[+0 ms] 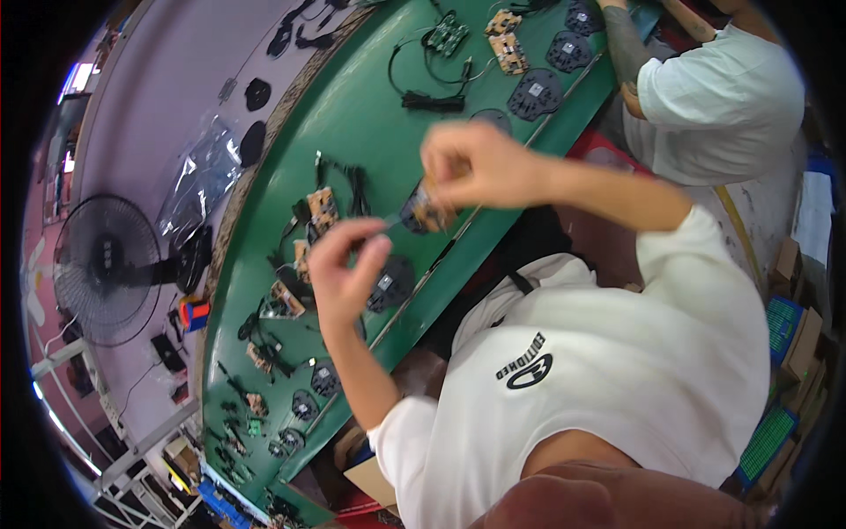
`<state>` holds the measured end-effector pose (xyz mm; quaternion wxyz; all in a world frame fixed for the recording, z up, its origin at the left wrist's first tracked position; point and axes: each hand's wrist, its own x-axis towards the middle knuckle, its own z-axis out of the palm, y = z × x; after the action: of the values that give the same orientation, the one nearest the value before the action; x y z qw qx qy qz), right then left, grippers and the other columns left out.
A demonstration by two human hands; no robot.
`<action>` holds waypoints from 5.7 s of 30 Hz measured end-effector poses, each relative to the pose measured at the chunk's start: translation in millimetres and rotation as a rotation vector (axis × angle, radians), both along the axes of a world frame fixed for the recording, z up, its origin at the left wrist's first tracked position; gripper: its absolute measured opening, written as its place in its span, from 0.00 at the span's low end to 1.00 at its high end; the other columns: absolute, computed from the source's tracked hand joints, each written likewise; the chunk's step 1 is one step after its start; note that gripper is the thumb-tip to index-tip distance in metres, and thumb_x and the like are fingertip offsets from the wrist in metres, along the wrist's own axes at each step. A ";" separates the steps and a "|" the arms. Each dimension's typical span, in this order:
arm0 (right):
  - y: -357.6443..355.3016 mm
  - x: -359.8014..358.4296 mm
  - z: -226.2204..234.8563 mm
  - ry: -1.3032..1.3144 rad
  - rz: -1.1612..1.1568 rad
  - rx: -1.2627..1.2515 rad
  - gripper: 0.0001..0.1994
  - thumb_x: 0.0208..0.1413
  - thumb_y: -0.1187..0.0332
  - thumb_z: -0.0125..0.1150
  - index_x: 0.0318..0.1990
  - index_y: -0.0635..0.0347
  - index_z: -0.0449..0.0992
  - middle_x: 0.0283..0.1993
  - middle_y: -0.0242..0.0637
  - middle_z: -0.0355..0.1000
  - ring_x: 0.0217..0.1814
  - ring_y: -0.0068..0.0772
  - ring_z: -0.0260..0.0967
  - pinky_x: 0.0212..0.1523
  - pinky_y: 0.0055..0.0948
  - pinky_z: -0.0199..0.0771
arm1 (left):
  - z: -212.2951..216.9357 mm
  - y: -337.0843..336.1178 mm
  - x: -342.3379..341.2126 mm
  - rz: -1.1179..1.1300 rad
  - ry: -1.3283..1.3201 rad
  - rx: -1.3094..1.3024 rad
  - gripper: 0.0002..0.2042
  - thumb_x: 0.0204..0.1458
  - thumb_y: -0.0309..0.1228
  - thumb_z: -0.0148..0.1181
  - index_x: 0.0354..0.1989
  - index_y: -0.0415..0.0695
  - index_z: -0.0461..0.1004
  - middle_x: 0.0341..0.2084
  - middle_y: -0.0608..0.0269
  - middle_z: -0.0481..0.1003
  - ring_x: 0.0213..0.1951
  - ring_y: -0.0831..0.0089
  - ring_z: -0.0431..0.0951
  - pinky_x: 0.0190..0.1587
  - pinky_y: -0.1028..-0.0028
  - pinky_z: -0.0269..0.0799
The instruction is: The person assembles components of a computer mouse by hand, combining a PCB, mouse casing, cable, and screws.
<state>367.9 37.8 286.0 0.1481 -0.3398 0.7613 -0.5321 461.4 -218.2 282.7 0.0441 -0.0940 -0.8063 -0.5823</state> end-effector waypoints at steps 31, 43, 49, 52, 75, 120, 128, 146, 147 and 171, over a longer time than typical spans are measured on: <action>82.5 -39.9 -24.8 0.261 -0.058 0.257 0.24 0.53 0.68 0.68 0.57 0.64 0.71 0.52 0.40 0.66 0.54 0.38 0.69 0.56 0.34 0.70 | -20.8 78.9 -76.9 -0.059 0.079 -0.202 0.10 0.53 0.26 0.66 0.42 0.36 0.79 0.33 0.54 0.77 0.32 0.68 0.76 0.34 0.73 0.69; 64.0 -33.6 -54.8 0.173 -0.273 0.123 0.22 0.56 0.65 0.67 0.56 0.63 0.71 0.53 0.40 0.69 0.54 0.36 0.70 0.58 0.33 0.69 | -52.9 88.7 12.1 0.253 0.225 -0.699 0.47 0.38 0.41 0.77 0.67 0.38 0.60 0.58 0.47 0.66 0.60 0.50 0.65 0.62 0.56 0.56; 58.1 -28.1 -55.4 0.103 -0.314 0.115 0.22 0.57 0.63 0.67 0.56 0.62 0.71 0.52 0.39 0.70 0.55 0.35 0.70 0.58 0.32 0.68 | -64.6 79.5 -5.9 0.150 0.149 -0.708 0.46 0.42 0.41 0.76 0.68 0.35 0.58 0.54 0.49 0.71 0.55 0.54 0.71 0.58 0.59 0.62; 49.7 -21.0 -57.3 0.086 -0.262 0.076 0.23 0.56 0.62 0.67 0.56 0.62 0.71 0.52 0.38 0.70 0.56 0.35 0.69 0.59 0.32 0.67 | -66.2 64.6 4.4 0.154 0.151 -0.715 0.46 0.41 0.39 0.76 0.68 0.36 0.58 0.51 0.52 0.74 0.53 0.56 0.73 0.57 0.60 0.63; 53.2 -42.2 23.5 -0.245 0.361 0.325 0.33 0.53 0.58 0.71 0.63 0.63 0.69 0.48 0.41 0.73 0.51 0.31 0.70 0.53 0.30 0.70 | -47.8 68.2 -52.2 0.144 -0.179 0.420 0.10 0.60 0.28 0.62 0.47 0.35 0.80 0.29 0.70 0.74 0.26 0.87 0.65 0.28 0.84 0.59; 69.6 -49.9 -29.6 0.132 0.114 0.201 0.18 0.63 0.61 0.60 0.53 0.64 0.75 0.48 0.43 0.74 0.51 0.41 0.71 0.53 0.37 0.71 | -36.9 80.0 -67.5 -0.330 0.190 -0.470 0.07 0.51 0.28 0.65 0.25 0.37 0.79 0.26 0.55 0.76 0.33 0.56 0.76 0.38 0.61 0.72; 41.4 -63.3 -19.8 0.029 0.040 0.413 0.18 0.65 0.56 0.56 0.47 0.65 0.78 0.40 0.43 0.76 0.41 0.38 0.73 0.44 0.34 0.72 | -38.0 82.8 -79.8 -0.259 -0.024 -0.368 0.07 0.50 0.26 0.67 0.36 0.37 0.81 0.33 0.53 0.76 0.35 0.55 0.78 0.39 0.64 0.73; 3.4 -72.4 -35.7 -0.201 -0.094 0.319 0.24 0.63 0.47 0.57 0.41 0.65 0.79 0.34 0.40 0.77 0.34 0.31 0.73 0.39 0.31 0.73 | -54.9 74.7 -76.7 -0.308 0.397 -0.571 0.12 0.50 0.32 0.67 0.43 0.46 0.83 0.34 0.65 0.76 0.39 0.63 0.72 0.41 0.65 0.65; 5.9 -72.5 -35.5 -0.307 -0.079 0.227 0.23 0.64 0.48 0.57 0.42 0.64 0.79 0.34 0.35 0.76 0.33 0.26 0.71 0.38 0.28 0.72 | -55.8 74.5 -76.3 -0.296 0.379 -0.568 0.12 0.50 0.33 0.67 0.43 0.46 0.83 0.34 0.65 0.76 0.39 0.63 0.72 0.41 0.65 0.65; 62.9 -30.6 -43.0 0.556 0.210 0.237 0.09 0.48 0.71 0.70 0.38 0.58 0.79 0.50 0.34 0.72 0.47 0.35 0.74 0.74 0.53 0.54 | -45.1 72.1 -73.9 -0.280 0.031 -0.446 0.22 0.43 0.42 0.73 0.46 0.44 0.82 0.40 0.62 0.78 0.46 0.60 0.73 0.54 0.63 0.61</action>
<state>337.3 100.7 243.0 0.0272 -0.5294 0.7900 -0.3080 387.5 -146.2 237.5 -0.0464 -0.2209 -0.8930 -0.3894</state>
